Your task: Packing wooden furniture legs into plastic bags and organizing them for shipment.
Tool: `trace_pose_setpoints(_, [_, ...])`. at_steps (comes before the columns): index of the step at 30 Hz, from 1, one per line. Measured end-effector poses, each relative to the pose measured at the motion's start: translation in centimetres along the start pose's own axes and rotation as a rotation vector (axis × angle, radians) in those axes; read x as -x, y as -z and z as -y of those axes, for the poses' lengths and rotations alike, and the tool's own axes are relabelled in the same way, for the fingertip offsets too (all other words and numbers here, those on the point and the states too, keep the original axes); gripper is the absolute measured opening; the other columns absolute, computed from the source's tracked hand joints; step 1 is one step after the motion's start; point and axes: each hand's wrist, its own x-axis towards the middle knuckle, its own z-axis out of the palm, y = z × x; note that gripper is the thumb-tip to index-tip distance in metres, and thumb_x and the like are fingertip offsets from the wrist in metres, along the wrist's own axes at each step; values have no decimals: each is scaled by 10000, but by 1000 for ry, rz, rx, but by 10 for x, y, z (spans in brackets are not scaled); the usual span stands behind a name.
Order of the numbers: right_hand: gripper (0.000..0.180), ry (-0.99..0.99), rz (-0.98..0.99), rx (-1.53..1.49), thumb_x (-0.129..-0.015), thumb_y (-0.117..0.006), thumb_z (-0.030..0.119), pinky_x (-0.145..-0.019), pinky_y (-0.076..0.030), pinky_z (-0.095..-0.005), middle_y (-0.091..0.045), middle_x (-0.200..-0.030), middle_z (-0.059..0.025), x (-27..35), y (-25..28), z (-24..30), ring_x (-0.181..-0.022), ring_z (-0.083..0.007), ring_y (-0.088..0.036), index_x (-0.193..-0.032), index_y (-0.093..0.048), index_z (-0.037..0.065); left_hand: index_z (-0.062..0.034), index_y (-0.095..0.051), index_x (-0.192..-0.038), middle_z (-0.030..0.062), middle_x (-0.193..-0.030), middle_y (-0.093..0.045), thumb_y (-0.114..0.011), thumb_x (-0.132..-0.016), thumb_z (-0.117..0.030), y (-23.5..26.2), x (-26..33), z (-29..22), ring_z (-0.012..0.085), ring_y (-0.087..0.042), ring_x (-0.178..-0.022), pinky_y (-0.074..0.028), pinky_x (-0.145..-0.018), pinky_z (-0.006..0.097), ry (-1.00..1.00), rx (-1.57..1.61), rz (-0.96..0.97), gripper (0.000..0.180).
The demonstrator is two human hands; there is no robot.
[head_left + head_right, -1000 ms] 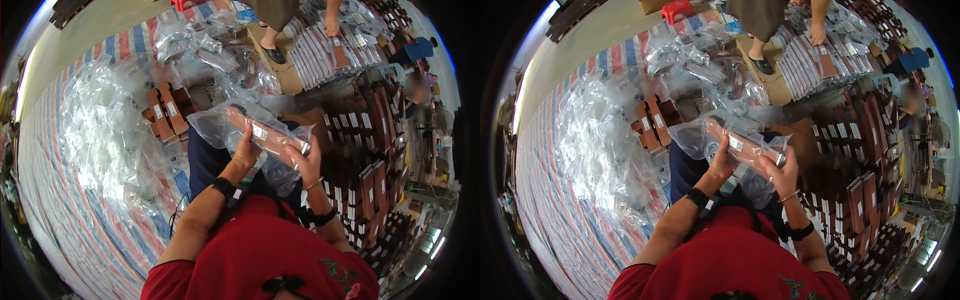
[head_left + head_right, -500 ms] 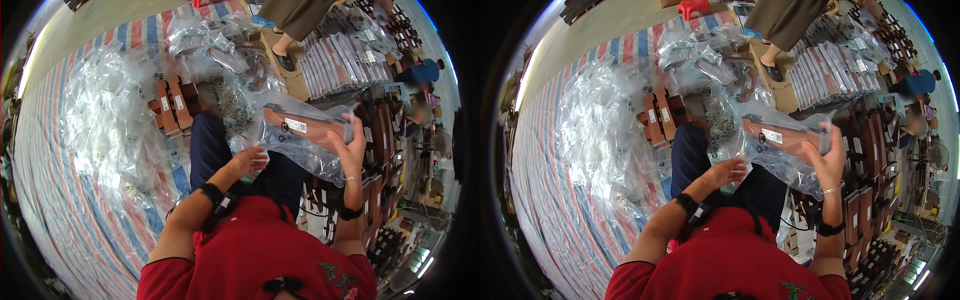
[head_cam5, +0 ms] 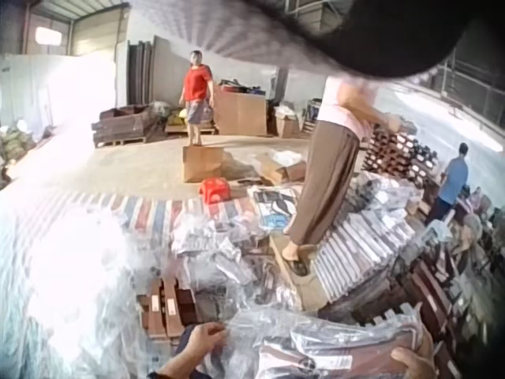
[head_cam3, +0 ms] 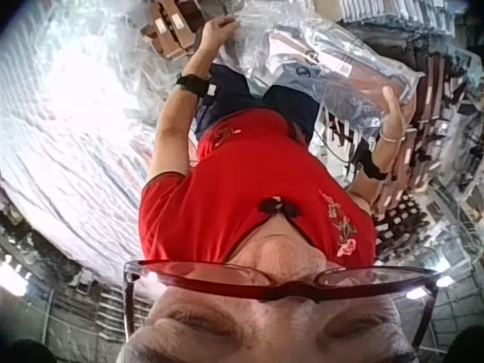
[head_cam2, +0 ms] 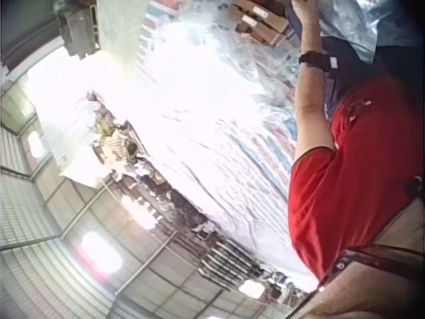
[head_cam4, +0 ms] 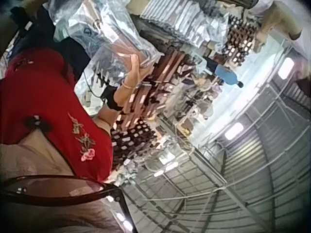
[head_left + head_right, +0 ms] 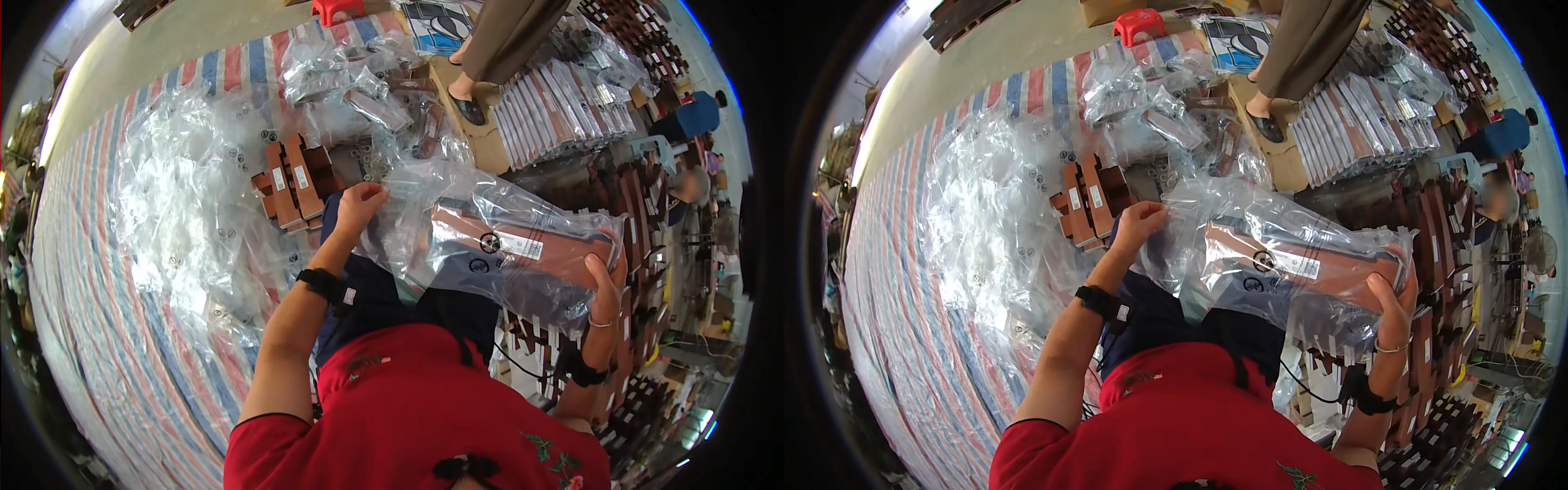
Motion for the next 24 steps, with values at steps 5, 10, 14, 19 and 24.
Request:
trace_pose_setpoints(5, [458,7,-15,-8,-768,-600,34,-905,-397,-263,-561,-1098,-50,7,10,-18,-996,-130,-528,-1220,-526,24,-24,-697,-851,72,-823,-648,-682,-790,-156,1,8,-11,163,-615,-728,-472,-680,279,-367,-424,-224,146])
trace_pose_setpoints(10, [458,-25,-23,-48,-777,-617,41,-918,-391,-266,-563,-1102,-52,12,5,-26,-1004,-136,-528,-1224,-524,21,-33,-654,-838,81,-853,-662,-625,-864,-153,5,18,-21,182,-642,-762,-500,-660,295,-549,-482,-268,126])
trace_pose_setpoints(14, [458,18,-15,-20,-783,-634,52,-927,-388,-268,-572,-1093,-59,12,7,-38,-1013,-138,-528,-1226,-521,17,-75,-551,-972,140,-1124,-634,-502,-977,-208,29,22,-38,202,-667,-896,-544,-671,302,-14,680,368,141])
trace_pose_setpoints(19, [461,-79,-40,-106,-788,-634,72,-924,-394,-267,-578,-1104,-64,19,16,-57,-1020,-139,-533,-1232,-523,13,-91,-561,-1095,145,-1282,-528,-636,-896,-281,49,36,-42,203,-647,-964,-533,-730,285,-13,895,694,285])
trace_pose_setpoints(24, [461,-126,-1,-281,-800,-626,95,-898,-431,-278,-594,-1105,-66,25,4,-68,-1000,-147,-564,-1240,-522,6,-50,-521,-1254,101,-1228,-555,-678,-865,-221,22,44,6,229,-603,-995,-525,-808,317,-25,495,837,453])
